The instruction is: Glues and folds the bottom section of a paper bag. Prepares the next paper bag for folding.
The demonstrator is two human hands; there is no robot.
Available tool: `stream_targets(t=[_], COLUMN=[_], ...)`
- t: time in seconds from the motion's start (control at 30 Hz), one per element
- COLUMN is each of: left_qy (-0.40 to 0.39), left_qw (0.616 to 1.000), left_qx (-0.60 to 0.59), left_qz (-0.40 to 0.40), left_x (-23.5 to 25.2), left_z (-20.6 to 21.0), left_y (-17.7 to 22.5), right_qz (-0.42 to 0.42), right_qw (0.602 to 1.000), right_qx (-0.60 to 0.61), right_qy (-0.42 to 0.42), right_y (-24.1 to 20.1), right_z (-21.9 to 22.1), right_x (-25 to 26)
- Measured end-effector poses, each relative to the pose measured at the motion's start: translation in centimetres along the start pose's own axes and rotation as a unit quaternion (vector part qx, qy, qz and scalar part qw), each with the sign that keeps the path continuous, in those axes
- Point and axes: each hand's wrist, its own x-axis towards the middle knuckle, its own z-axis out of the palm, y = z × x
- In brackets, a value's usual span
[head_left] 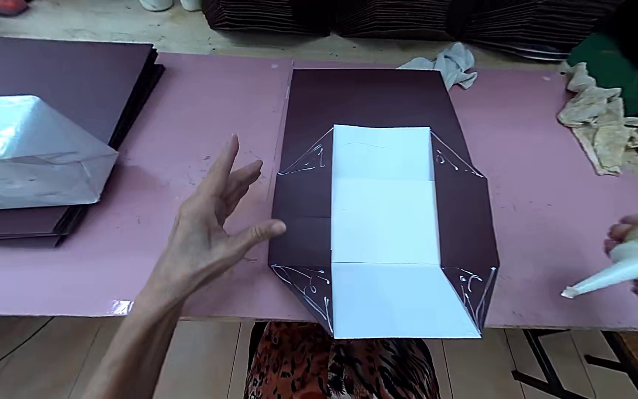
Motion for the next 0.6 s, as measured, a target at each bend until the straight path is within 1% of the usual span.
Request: stream_targets(t=[0.07,0.1,0.17,0.2,0.27,0.33,0.4,0.43,0.5,0.57,0.6], left_qy=[-0.043,-0.059,-0.079,-0.085,-0.099,-0.107,-0.106,-0.105,-0.105,-0.106,-0.106], left_qw=[0.998,0.996,0.992,0.991,0.99,0.989,0.988,0.988,0.987,0.987,0.987], left_qx=[0.048,0.066,0.087,0.091,0.095,0.096,0.105,0.111,0.122,0.123,0.121], left_qz=[0.019,0.028,0.041,0.038,0.038,0.04,0.03,0.022,0.004,0.006,0.014], left_x=[2.3,3.3,5.2,5.9,6.9,7.6,8.2,8.4,8.5,8.6,8.7], left_z=[-0.2,-0.1,0.3,0.4,0.4,0.3,0.3,0.3,0.7,0.8,0.8], left_y=[-0.1,-0.4,-1.1,-1.4,-2.5,-3.9,-4.8,-4.9,-4.2,-4.3,-4.5], right_qz=[0.043,0.062,0.1,0.114,0.14,0.161,0.154,0.152,0.147,0.155,0.156], right_qw=[0.999,0.996,0.98,0.964,0.913,0.83,0.751,0.718,0.665,0.623,0.607], right_qx=[-0.009,-0.042,-0.148,-0.217,-0.369,-0.526,-0.638,-0.676,-0.732,-0.767,-0.779], right_qy=[0.028,0.053,0.093,0.101,0.102,0.098,0.077,0.063,0.031,0.009,0.002], right_y=[0.0,-0.2,-0.8,-1.3,-2.5,-3.6,-4.3,-4.5,-4.7,-5.0,-5.2], right_z=[0.6,0.7,-0.2,-0.9,-1.8,-2.0,-2.7,-2.9,-3.3,-3.4,-3.4], right_x=[0.4,0.6,1.2,1.4,1.4,2.3,3.4,3.8,4.3,4.5,4.6])
